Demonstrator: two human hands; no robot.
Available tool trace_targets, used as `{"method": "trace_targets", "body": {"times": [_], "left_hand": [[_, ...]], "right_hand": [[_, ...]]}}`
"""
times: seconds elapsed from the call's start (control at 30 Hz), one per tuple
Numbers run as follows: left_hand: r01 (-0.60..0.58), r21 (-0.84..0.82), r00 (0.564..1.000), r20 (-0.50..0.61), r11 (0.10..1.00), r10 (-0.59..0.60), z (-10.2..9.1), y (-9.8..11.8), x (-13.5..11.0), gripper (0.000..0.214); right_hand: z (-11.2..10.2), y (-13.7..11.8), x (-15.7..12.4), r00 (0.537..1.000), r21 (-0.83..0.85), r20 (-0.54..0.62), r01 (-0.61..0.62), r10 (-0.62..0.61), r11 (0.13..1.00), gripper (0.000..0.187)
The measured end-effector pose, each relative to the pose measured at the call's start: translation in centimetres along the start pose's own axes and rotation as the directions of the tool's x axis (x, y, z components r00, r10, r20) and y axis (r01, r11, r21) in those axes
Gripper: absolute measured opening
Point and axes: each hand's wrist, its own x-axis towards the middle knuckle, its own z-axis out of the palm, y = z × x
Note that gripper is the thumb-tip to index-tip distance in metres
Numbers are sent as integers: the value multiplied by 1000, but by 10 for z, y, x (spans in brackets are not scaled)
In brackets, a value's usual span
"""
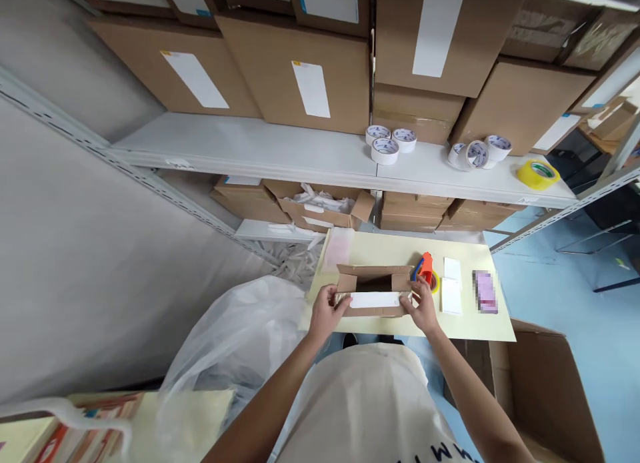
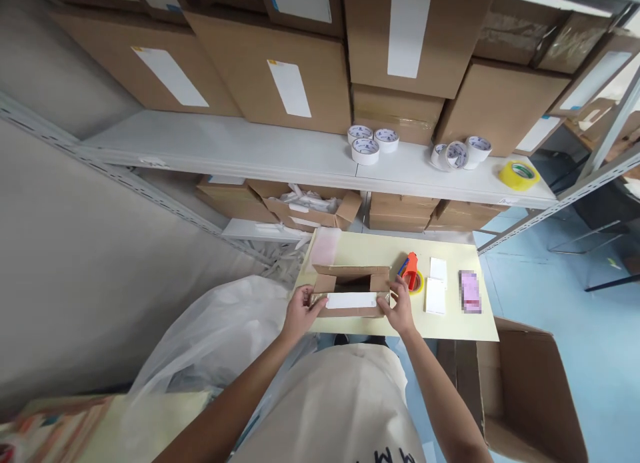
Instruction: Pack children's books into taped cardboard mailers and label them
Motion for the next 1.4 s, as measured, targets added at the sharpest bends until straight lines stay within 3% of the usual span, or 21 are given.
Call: {"method": "trace_targets", "body": {"times": [0.07,0.13,0.23,0.33,0.57,0.73,0.9,1.2,1.4], "left_hand": [[45,-68,996,-69,997,-50,7,-2,2,46],[42,-106,995,-91,993,-52,10,-3,6,58],[35,-116,996,-76,993,-44,13,-5,11,73],[14,-110,999,-39,994,-18,16,-8,15,80],[-201,-7,977,70,980,201,20,-11,18,69],[-291,56,951,126,955,282,25,-13,21,61],[-314,115,931,231,943,282,26,-18,21,61],[-349,169,909,301,922,288,17,-25,8,66],[-324,202,890,396,924,226,27,-30,28,82]], "right_hand": [[5,-5,9,994,21,-103,-18,21,1000,83],[5,-12,23,995,47,-100,-5,10,999,93],[4,-21,41,999,43,-40,-28,30,999,79],[8,-19,41,995,-29,-78,-61,59,998,58],[22,6,8,997,-36,-73,-28,25,999,57],[25,13,15,985,-98,-168,5,-22,995,56],[27,13,19,983,-260,-164,41,-86,965,55],[34,21,-10,979,-359,-184,18,-90,933,54],[33,26,12,984,-499,-173,-59,-32,865,54]]}}
